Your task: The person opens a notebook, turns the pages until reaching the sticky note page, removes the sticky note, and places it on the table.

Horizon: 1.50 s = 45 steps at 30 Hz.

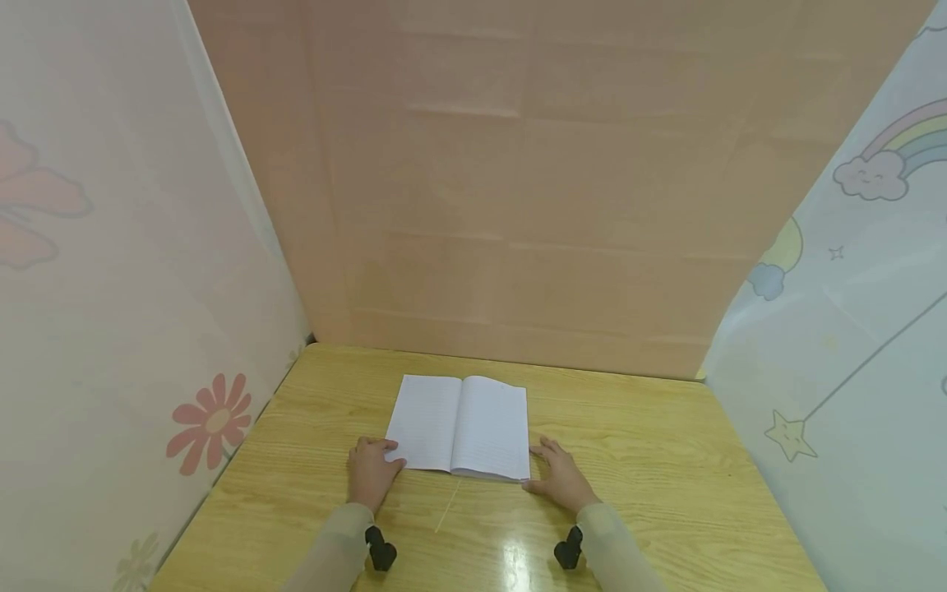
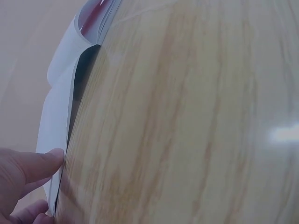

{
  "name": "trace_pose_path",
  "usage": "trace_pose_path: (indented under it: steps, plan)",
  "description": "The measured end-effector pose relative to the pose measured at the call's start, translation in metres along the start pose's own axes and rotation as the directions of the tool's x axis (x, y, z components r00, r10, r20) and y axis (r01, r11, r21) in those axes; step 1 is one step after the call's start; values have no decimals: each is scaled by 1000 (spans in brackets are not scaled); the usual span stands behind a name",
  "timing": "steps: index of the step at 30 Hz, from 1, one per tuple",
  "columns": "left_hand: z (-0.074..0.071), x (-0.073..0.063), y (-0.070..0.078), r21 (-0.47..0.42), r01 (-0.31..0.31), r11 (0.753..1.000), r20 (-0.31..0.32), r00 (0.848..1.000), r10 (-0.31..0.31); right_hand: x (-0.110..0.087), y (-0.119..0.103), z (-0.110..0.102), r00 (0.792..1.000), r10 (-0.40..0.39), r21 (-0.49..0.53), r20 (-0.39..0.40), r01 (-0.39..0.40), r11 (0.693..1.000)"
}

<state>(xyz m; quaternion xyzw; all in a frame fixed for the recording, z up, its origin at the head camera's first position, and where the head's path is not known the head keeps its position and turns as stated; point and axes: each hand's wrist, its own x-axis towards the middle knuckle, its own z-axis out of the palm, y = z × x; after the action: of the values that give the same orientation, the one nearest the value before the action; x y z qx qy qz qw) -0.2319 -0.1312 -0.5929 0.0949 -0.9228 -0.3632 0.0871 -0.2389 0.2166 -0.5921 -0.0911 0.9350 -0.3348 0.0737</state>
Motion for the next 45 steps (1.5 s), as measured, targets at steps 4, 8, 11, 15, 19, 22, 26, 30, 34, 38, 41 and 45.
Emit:
trace_pose_path:
  steps: [4,8,11,15,19,22,26,30,34,38,41,45]
  plan:
    - [-1,1,0,-16,-4,1000,5,1000,4,-2,-3,-1,1000,5,10,-2,-5,1000]
    - [-2,1,-1,-20,-11,1000,7,1000,11,-2,-4,-1,1000,4,16,-4,-4,1000]
    - [-3,2,-2,-34,-5,999,9,1000,5,-1,-3,-1,1000,6,25,-1,-6,1000]
    - [-5,5,0,-89,22,996,13,1000,-21,-1,-2,0,1000,4,15,-1,-4,1000]
    - [-12,11,18,-154,14,988,29,1000,-9,-1,-1,0,1000,6,13,5,-7,1000]
    - [-17,16,42,-227,-49,973,46,997,60,0,0,0,1000,11,24,4,-11,1000]
    - [-17,21,77,-317,-148,937,56,983,174,1,3,1,1000,15,23,5,-15,1000]
    - [-5,21,109,-373,-225,900,81,959,273,2,6,2,1000,18,21,10,-18,1000]
    - [15,16,128,-385,-253,888,170,926,338,3,6,3,1000,18,32,2,-18,999]
    - [36,5,131,-335,-283,899,272,884,380,3,6,3,1000,17,29,-2,-17,999]
    - [50,-2,128,-289,-330,899,320,851,415,3,5,3,1000,15,17,-1,-15,1000]
    - [64,-8,122,-240,-355,904,367,828,423,3,5,2,1000,16,9,-6,-16,1000]
